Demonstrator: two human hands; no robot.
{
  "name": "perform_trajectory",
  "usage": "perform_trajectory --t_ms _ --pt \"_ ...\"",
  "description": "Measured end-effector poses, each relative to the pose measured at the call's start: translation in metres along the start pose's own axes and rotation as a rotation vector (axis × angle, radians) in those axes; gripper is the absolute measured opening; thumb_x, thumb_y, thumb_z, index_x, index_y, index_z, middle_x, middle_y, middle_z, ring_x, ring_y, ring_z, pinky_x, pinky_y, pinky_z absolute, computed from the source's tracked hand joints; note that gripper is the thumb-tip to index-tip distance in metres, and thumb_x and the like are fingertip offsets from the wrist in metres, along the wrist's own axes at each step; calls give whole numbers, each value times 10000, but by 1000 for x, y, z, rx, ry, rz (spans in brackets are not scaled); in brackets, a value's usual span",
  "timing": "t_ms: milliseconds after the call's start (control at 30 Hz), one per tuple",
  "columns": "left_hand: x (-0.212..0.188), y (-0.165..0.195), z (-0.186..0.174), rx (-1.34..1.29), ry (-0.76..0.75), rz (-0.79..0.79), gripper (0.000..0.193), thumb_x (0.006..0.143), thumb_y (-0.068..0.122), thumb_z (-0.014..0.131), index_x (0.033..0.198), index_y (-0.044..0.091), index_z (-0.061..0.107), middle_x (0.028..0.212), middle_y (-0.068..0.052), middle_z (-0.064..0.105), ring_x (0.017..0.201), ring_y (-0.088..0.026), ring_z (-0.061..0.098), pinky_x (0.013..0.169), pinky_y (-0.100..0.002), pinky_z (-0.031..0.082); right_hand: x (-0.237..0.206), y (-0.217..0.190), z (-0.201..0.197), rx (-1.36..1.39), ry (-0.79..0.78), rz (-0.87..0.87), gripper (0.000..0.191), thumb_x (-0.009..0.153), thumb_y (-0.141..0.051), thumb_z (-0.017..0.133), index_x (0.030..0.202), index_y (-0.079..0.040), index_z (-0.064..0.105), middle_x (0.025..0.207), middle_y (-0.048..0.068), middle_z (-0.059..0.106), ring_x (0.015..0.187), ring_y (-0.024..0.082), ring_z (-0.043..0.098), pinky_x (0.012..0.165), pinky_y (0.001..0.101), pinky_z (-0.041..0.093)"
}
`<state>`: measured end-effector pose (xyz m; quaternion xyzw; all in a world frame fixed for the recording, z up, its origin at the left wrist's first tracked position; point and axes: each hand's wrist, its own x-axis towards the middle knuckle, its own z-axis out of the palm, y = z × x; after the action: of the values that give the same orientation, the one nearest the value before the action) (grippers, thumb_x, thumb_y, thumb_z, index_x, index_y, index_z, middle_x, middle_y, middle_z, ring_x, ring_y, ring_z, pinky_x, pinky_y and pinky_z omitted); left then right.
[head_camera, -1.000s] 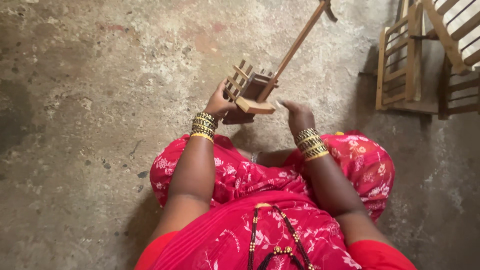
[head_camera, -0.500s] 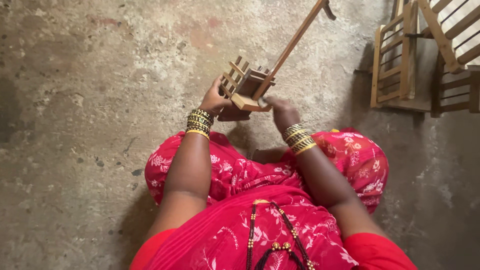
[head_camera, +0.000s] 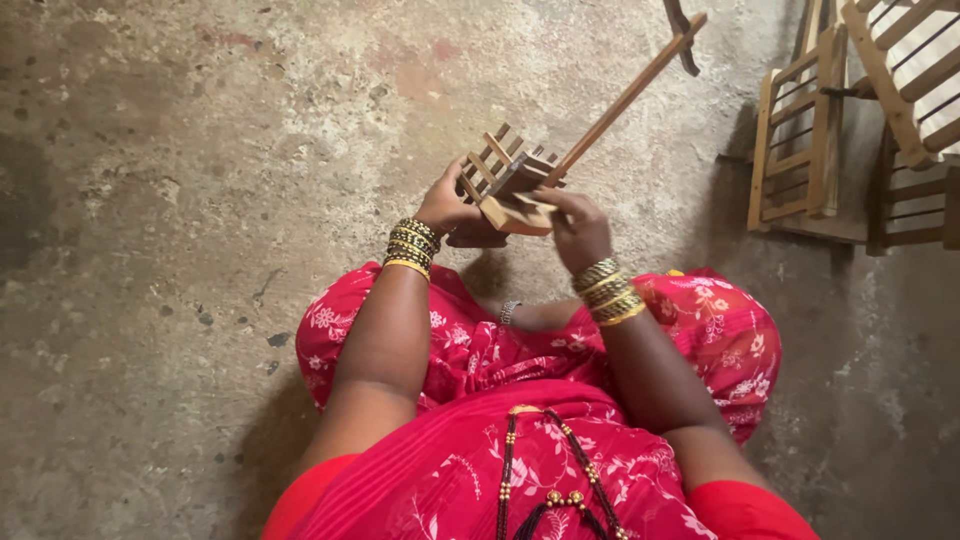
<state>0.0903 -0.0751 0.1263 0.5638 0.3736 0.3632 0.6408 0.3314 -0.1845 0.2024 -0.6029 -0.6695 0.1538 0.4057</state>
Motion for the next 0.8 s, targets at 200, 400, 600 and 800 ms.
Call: perform_trajectory --t_ms 200,400,600,800 --pt "-6 2 0 55 39 -1 1091 618 202 900 1558 44 367 1380 -133 630 1285 -232 604 1106 -339 469 -15 -17 16 -258 -18 -344 385 895 36 602 1171 -171 774 1173 39 789 1057 225 696 945 393 560" --pt "-1 -11 -4 165 58 61 1086 612 190 894 1561 46 386 1404 -142 624 1293 -220 598 1119 -332 449 -25 -5 -17 -802 -267 186 402 834 5 625 948 -307 852 956 40 798 1027 288 669 1012 475 450" --pt "0 -16 -2 150 39 43 1082 613 212 892 1557 47 390 1375 -149 659 1267 -226 628 1099 -328 480 2 -26 3 -299 23 -226 274 921 -37 651 1086 -196 801 1091 42 790 1036 227 699 1040 453 454" --pt "-2 -12 1 47 16 44 1114 595 247 908 1538 26 360 1382 -146 627 1271 -227 610 1092 -335 478 -4 -40 23 -405 -42 -263 328 880 -33 642 1136 -171 792 1063 54 786 985 244 682 1044 430 459"
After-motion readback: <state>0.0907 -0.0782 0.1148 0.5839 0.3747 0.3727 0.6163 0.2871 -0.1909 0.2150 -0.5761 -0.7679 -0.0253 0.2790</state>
